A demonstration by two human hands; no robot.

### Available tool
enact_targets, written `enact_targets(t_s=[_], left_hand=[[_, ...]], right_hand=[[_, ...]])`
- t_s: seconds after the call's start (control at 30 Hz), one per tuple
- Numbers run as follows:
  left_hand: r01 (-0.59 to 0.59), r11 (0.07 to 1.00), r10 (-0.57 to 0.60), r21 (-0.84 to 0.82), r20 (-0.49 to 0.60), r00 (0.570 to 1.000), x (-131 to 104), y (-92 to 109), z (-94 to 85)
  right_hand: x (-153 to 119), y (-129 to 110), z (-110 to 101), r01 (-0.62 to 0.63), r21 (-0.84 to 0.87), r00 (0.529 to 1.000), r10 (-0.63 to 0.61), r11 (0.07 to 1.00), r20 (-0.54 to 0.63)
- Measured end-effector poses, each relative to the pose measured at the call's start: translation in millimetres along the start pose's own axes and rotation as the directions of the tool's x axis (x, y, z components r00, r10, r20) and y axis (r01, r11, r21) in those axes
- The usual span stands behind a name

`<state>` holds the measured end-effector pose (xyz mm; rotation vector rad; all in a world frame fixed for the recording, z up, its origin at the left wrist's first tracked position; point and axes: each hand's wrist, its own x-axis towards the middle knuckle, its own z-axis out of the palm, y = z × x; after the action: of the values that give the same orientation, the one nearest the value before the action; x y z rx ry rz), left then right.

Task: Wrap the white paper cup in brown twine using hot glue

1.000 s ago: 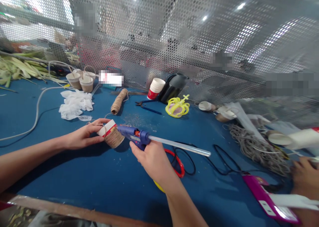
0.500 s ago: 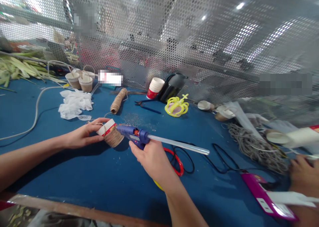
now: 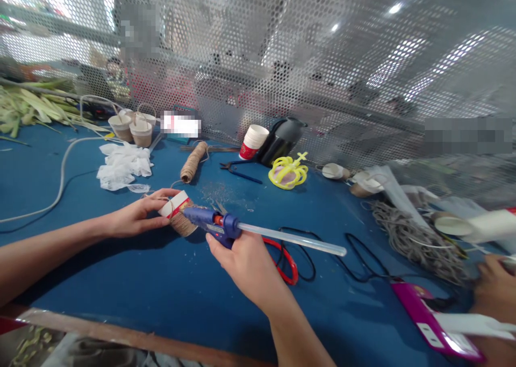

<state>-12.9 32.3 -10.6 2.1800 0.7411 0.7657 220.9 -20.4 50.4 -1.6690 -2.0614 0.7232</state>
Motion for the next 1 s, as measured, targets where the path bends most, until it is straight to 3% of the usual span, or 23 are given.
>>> enact_targets(t_s=[0.2, 0.6, 1.0], left_hand=[[0.005, 1.0, -0.005, -0.017, 0.003, 1.0, 1, 2, -0.9], [0.012, 1.0, -0.012, -0.001, 0.011, 1.0, 1, 1, -0.8], [0.018, 1.0, -0.017, 0.008, -0.011, 1.0, 1, 1, 0.0]], right_hand=[[6, -2, -3, -0.071, 0.126, 0.996, 0.076, 0.989, -0.037], [9, -1, 0, -0.099, 0.133, 0.994, 0.106, 0.986, -0.041], [-3, -1, 4, 0.037, 0.018, 0.999, -0.036, 0.999, -0.031]])
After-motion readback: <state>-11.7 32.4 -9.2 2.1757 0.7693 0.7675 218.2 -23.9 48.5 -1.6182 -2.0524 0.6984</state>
